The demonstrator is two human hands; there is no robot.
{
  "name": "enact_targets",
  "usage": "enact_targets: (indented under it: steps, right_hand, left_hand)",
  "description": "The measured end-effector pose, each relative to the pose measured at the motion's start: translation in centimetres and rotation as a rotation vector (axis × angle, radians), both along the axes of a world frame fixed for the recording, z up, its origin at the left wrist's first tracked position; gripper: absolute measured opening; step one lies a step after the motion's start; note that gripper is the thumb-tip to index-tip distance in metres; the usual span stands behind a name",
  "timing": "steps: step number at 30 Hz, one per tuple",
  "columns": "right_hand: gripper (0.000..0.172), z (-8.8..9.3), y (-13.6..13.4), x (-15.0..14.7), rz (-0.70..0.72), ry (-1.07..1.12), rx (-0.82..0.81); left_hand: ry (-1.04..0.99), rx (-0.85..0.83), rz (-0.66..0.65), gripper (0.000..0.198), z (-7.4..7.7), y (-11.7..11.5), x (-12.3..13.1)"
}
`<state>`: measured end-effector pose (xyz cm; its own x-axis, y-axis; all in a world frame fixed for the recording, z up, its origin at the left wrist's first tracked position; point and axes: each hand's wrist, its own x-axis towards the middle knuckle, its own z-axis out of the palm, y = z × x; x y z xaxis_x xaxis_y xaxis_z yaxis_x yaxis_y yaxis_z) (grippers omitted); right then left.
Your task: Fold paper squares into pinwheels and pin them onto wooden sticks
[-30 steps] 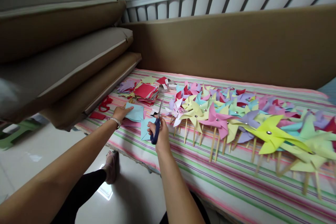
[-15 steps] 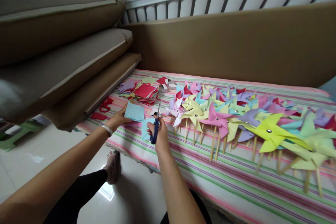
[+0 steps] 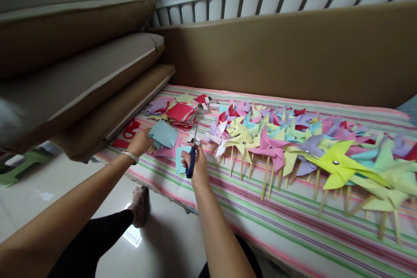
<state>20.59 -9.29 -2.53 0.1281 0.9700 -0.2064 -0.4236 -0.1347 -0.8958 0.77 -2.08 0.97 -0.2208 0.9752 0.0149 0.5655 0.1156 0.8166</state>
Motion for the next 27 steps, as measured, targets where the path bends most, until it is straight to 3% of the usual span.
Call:
enact_targets:
  steps: [5,9,11,13,15,17,21,25,27]
  right_hand:
    - [0.052,-0.1,-0.1,0.0,0.002,-0.002,-0.004]
    - [0.052,-0.3,-0.1,0.1,0.003,-0.028,0.020]
    - [0.052,-0.2,-0.1,0.0,0.018,-0.048,0.043]
    - [0.053,0.0,-0.3,-0.3,0.037,-0.034,0.065]
    - [0.053,0.4,-0.6,-0.7,0.067,0.021,0.074]
    - [0.052,0.9,-1.0,-1.1,0.116,0.093,0.071]
    - [0.040,1.3,-1.6,-1.4,0.144,0.138,0.075]
    - [0.037,0.7,-1.3,-1.3,0.056,0.116,0.133]
    - [0.039,0.3,-1.1,-1.4,0.038,0.137,0.148]
  left_hand:
    - [0.309,0.089,-0.005,0.024,2.2,-0.1,-0.3]
    - [0.615,0.189,0.089,0.033,4.5,-0.3,-1.8]
    - [0.459,0.242,0.109,0.025,5.4,-1.2,-2.4]
    - [0.047,0.215,0.046,0.018,5.6,-2.9,-2.2]
    - [-0.383,0.094,-0.035,0.019,5.0,-5.1,-1.1]
    - [-0.615,0.039,-0.076,0.025,3.7,-7.3,0.3]
    - [-0.717,0.001,-0.082,0.032,1.4,-10.1,2.8]
    - [-0.740,-0.001,-0.051,0.038,0.3,-11.0,3.9]
    - [-0.852,0.021,-0.020,0.040,0.0,-11.3,4.4]
